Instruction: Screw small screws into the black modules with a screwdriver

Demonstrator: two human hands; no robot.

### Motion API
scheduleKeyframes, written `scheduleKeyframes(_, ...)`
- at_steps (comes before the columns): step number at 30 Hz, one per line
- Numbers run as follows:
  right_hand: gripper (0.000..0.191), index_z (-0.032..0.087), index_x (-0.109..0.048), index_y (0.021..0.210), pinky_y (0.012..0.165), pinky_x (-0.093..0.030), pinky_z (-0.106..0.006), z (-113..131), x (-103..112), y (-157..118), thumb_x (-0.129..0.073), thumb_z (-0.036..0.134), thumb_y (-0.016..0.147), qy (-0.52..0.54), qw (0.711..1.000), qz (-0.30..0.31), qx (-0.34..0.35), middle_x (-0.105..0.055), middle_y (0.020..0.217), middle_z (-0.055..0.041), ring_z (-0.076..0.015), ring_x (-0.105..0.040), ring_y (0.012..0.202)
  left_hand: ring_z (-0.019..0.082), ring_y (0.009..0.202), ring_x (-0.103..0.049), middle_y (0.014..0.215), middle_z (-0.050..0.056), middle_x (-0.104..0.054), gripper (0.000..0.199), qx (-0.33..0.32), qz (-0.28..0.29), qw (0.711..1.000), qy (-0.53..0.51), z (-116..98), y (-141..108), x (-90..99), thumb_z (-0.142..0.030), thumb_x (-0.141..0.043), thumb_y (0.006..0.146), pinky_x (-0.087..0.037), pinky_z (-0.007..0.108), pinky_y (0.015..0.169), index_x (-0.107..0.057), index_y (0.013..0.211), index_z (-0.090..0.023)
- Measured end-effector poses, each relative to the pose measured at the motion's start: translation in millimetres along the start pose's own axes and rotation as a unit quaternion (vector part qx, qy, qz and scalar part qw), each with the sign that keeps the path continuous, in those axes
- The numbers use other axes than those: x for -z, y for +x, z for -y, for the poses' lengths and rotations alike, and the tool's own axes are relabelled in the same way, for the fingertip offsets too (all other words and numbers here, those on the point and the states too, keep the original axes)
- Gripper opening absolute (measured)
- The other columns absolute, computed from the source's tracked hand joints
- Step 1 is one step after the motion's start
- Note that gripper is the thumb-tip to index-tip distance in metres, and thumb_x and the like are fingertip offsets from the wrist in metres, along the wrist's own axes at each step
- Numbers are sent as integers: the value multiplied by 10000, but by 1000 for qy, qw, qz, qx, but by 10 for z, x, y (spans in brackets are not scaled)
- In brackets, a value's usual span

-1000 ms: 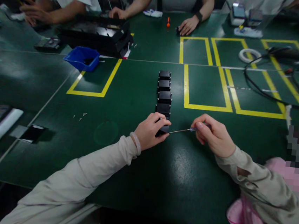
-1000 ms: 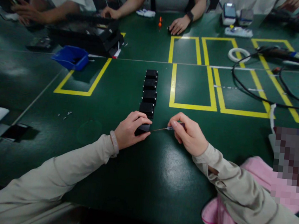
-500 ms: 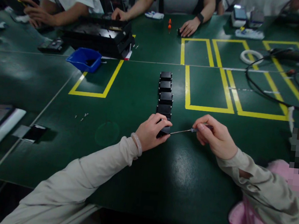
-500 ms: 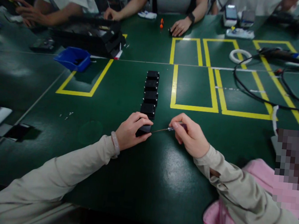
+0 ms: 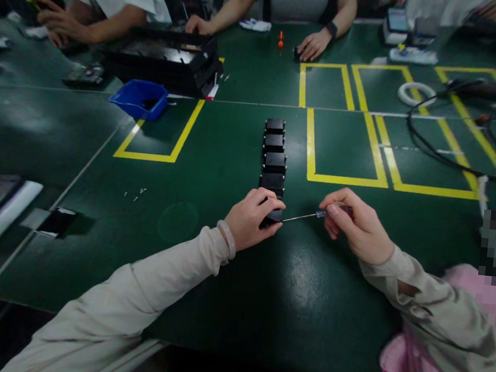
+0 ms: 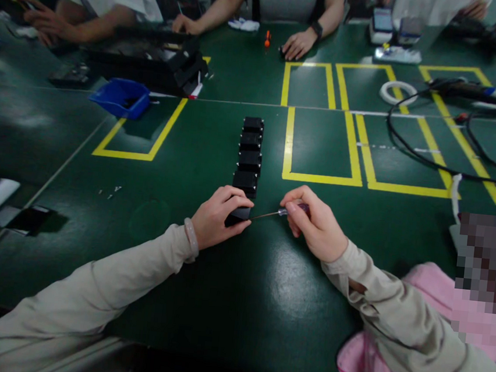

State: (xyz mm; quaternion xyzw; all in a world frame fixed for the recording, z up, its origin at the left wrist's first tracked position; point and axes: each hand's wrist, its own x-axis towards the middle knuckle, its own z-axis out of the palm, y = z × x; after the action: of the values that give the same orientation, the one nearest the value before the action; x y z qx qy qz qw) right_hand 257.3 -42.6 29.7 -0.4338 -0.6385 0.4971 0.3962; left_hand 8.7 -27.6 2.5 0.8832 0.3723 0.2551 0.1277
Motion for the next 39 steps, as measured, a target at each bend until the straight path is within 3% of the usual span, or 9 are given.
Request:
scheduleKeyframes(5,221,191,-541,906,415,-336,-225,-1,6,5,-481,390,981,-27,1000,5,-15,-435,507,83,-73,-435,410,232,1018,-549,1125,97,-574,287,1,1,1000,-1,0,-2,-3,-236,-647,851,-507,386,897,-584,1122,-167)
scheduleKeyframes(13,188,192,-526,966,456,-398,-224,2,6,-13,-493,376,980,4,1000,1,0,-475,557,75,-79,-481,465,231,1018,-549,1122,98,-572,280,-4,-2,1000,1,3,3,3,-230,-640,853,-508,387,897,-580,1119,-165)
scheduleKeyframes(17,236,184,-541,902,403,-330,-218,5,4,-7,-481,397,984,-4,1000,6,-22,-414,486,94,-67,-428,391,231,1020,-549,1124,98,-572,279,-2,0,1000,-1,2,3,2,-236,-637,857,-509,390,901,-580,1121,-166)
scheduleKeyframes(22,178,192,-528,976,477,-412,-229,17,2,-4,-501,368,980,21,1000,14,5,-485,552,73,-83,-490,478,233,1022,-553,1123,95,-573,283,2,3,1000,1,-2,4,8,-234,-639,851,-507,395,903,-577,1121,-175)
scheduleKeyframes(28,238,184,-551,898,421,-354,-222,3,7,-1,-494,401,977,-8,1000,4,-23,-435,503,83,-72,-438,416,234,1028,-552,1127,98,-572,273,2,4,1000,1,-2,4,10,-236,-630,860,-505,391,902,-576,1119,-171)
scheduleKeyframes(34,171,189,-535,962,472,-400,-231,9,3,8,-504,356,975,-11,1000,7,5,-498,560,66,-86,-493,477,231,1025,-549,1120,93,-571,283,0,2,1000,2,7,2,0,-232,-639,853,-503,388,906,-579,1122,-172)
scheduleKeyframes(39,249,186,-546,889,418,-333,-225,6,20,2,-468,402,984,-18,999,2,-27,-436,498,82,-72,-434,406,233,1030,-548,1126,96,-571,276,3,4,1000,-2,3,4,3,-238,-636,857,-505,397,908,-579,1119,-173)
